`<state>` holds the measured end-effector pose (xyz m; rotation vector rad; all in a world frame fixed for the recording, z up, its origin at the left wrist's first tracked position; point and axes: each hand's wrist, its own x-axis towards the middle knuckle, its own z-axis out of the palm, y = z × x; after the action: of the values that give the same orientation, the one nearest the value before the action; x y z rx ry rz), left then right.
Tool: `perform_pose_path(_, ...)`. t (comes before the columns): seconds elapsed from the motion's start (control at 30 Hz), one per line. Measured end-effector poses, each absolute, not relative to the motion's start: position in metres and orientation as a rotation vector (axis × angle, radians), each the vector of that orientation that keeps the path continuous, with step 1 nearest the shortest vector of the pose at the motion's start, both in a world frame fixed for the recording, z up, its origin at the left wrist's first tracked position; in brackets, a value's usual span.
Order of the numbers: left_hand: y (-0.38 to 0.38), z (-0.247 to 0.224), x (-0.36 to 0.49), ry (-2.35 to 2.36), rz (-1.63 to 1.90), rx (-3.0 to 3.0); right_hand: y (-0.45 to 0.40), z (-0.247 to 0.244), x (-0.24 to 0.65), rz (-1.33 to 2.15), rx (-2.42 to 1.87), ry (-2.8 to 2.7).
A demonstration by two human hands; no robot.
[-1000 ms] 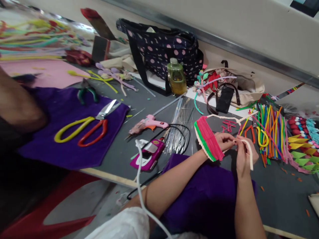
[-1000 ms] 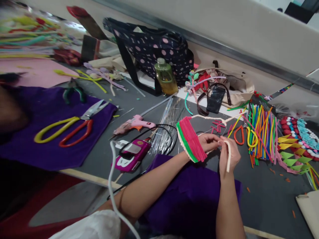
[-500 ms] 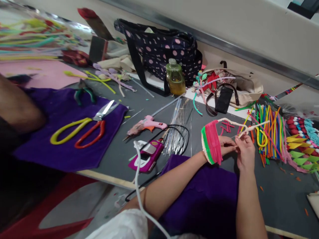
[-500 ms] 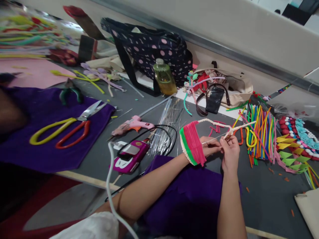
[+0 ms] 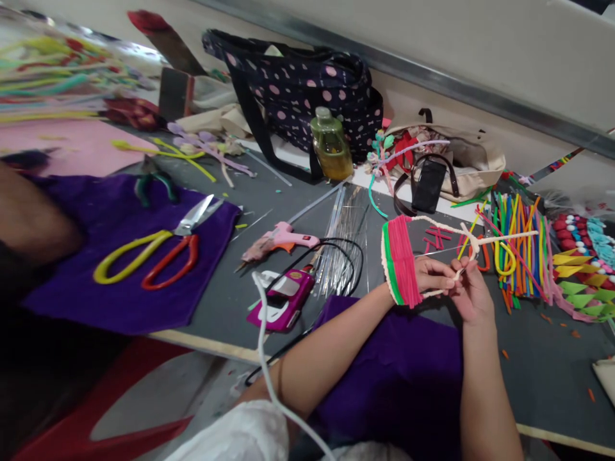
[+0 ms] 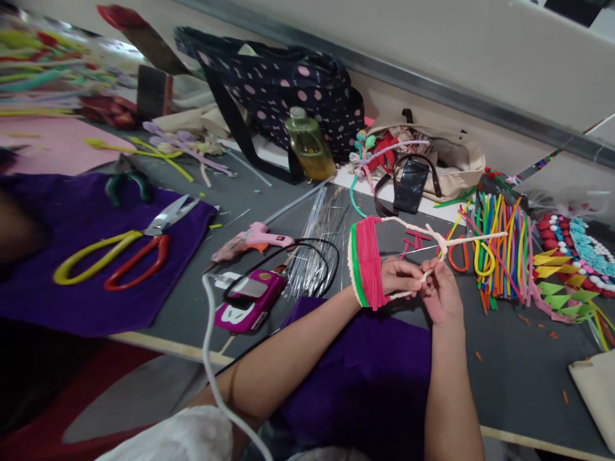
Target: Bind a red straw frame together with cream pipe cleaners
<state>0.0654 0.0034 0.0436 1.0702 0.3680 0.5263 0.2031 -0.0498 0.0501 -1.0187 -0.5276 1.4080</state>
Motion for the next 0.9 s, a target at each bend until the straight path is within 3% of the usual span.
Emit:
perform_pose_path(0.23,0.003,0.045,0.064,0.373,0.517,1.105,-0.048,0.044,0.199,1.364,-1.085,-0.503)
perform_pose_path(0.43,0.005,0.034,0.070,0.449,0.763,1.008,-0.044,0.042,0.193,1.246,-1.144,-0.431)
perform_pose_path(0.77,0.005,0.034,0.076,0.759,0.892,0.838,-0.049,0.046,0.174,0.372,-1.324,-0.768)
perform_pose_path(0.9,0.003,0.030,0.078,0.728,0.851,0.974,-0.055,0.053,0.175,0.208,-1.337,-0.948)
